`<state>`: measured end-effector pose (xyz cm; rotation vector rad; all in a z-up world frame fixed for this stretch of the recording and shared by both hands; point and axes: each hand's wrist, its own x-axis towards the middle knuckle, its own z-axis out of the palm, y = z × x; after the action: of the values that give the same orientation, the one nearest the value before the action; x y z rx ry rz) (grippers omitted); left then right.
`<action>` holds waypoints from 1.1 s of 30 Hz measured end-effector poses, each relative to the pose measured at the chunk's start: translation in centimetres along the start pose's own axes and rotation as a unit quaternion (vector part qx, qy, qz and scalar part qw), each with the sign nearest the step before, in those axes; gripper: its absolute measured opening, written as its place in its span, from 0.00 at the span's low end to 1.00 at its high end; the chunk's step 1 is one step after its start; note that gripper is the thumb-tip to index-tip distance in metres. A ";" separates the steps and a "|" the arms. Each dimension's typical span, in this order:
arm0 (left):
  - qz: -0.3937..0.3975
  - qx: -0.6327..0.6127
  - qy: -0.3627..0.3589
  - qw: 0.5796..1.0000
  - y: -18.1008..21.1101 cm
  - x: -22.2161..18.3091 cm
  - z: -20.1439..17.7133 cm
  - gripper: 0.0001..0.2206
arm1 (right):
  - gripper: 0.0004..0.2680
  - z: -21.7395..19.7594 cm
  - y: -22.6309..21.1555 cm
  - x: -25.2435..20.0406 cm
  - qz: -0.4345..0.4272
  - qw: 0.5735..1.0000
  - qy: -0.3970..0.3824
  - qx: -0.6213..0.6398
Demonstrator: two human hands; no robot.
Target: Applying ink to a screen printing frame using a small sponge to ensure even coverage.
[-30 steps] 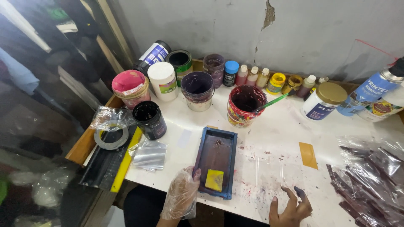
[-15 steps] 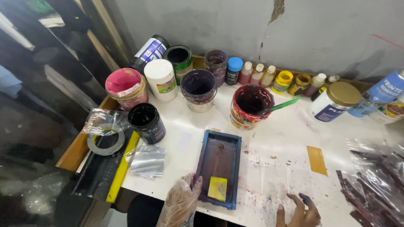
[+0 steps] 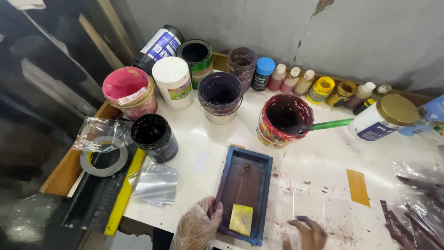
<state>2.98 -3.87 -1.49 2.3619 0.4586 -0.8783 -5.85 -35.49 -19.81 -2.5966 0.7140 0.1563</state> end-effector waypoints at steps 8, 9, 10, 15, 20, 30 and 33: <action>0.010 -0.041 0.007 0.999 0.0 -0.6 -0.9 0.29 | 0.29 1.8 -7.9 -3.8 -0.299 0.948 0.086 -0.073; 0.010 -0.043 0.006 0.999 -0.2 -0.6 -0.8 0.29 | 0.29 1.4 -8.3 -3.9 -0.300 0.947 0.086 -0.074; 0.024 -0.041 0.019 0.999 -0.3 -0.6 -0.8 0.29 | 0.28 1.0 -8.6 -3.9 -0.228 0.972 0.009 -0.054; 0.055 -0.056 0.075 0.994 -1.5 0.5 0.3 0.26 | 0.24 -0.6 -10.0 -5.1 -0.172 0.984 0.006 0.037; 0.112 -0.075 0.067 0.989 -1.6 0.2 -0.2 0.26 | 0.25 -1.2 -9.9 -4.8 -0.163 0.984 -0.068 0.022; 0.030 -0.069 0.019 0.997 -0.4 -0.6 -1.4 0.28 | 0.26 -1.6 -10.4 -4.0 -0.373 0.923 0.096 -0.029; 0.069 -0.091 0.037 0.993 -1.0 -0.2 -0.8 0.28 | 0.23 -2.1 -10.6 -4.0 -0.377 0.922 0.075 -0.043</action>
<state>2.70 -2.60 -1.21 2.2345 0.3831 -0.6583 -3.85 -26.42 -12.97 -2.7836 -0.2894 -0.2574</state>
